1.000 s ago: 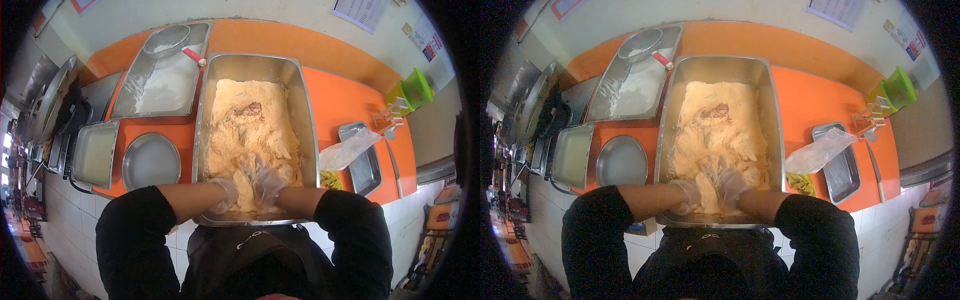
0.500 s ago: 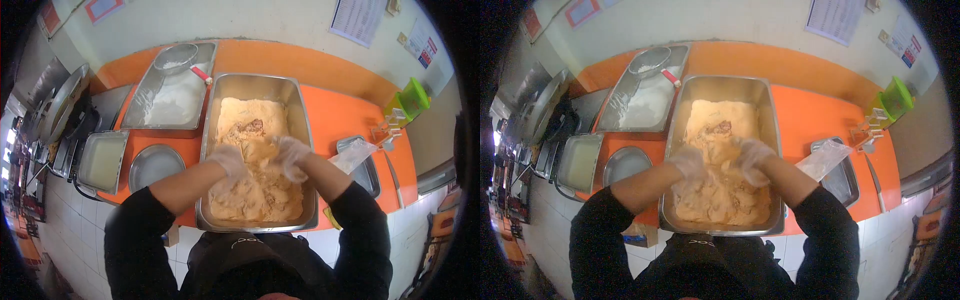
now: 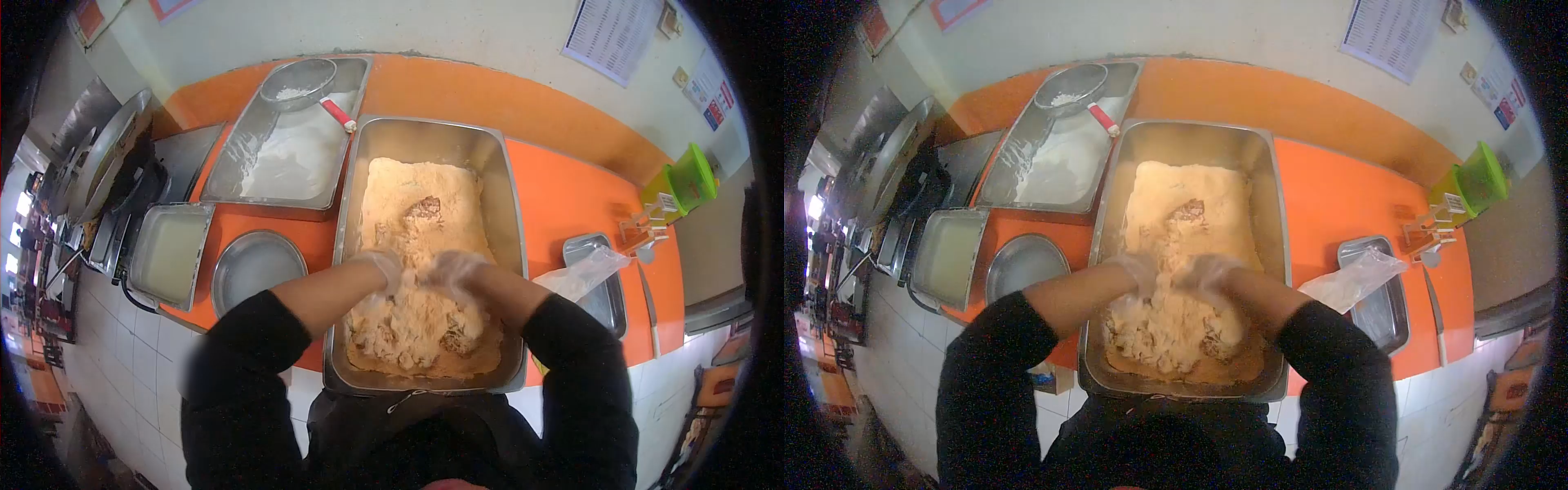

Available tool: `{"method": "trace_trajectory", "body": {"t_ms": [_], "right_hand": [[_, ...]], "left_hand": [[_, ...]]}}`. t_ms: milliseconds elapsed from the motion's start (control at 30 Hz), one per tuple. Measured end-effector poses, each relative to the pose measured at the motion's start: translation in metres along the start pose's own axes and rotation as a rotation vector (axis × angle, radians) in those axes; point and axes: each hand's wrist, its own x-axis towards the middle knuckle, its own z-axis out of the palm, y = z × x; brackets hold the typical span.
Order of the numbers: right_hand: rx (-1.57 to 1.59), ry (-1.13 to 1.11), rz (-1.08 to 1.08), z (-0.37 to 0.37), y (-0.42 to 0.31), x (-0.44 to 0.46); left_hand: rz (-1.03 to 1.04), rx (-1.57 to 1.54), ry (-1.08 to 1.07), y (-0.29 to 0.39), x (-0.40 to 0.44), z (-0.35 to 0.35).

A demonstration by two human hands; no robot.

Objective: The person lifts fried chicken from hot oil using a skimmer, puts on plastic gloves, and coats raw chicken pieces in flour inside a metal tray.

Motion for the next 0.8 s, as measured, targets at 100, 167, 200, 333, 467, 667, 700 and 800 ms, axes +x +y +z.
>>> {"method": "trace_trajectory", "body": {"t_ms": [100,167,200,333,467,667,700,800], "right_hand": [[0.093,0.093,0.095,0.017,-0.021,-0.051],[-0.146,0.249,-0.04,0.065,-0.011,-0.04],[-0.185,0.341,-0.045,0.078,-0.015,-0.035],[-0.399,0.415,-0.039,0.087,-0.018,0.0],[-0.337,0.168,-0.058,0.036,-0.012,0.001],[-0.166,0.324,-0.029,0.009,0.034,0.0],[-0.068,0.296,-0.005,0.003,0.03,-0.019],[0.029,0.226,-0.031,-0.007,0.02,-0.067]], "left_hand": [[0.046,-0.006,-0.058,0.018,-0.031,0.016],[0.051,-0.061,-0.103,0.028,-0.045,0.023],[0.039,-0.113,-0.131,0.031,-0.05,0.026],[0.214,-0.09,-0.059,0.041,-0.059,0.024],[0.01,-0.322,0.019,0.04,-0.019,0.046],[-0.127,-0.595,0.167,0.032,-0.091,-0.028],[-0.089,-0.568,0.208,0.027,-0.095,-0.03],[-0.072,-0.494,0.228,0.027,-0.098,-0.007]]}}
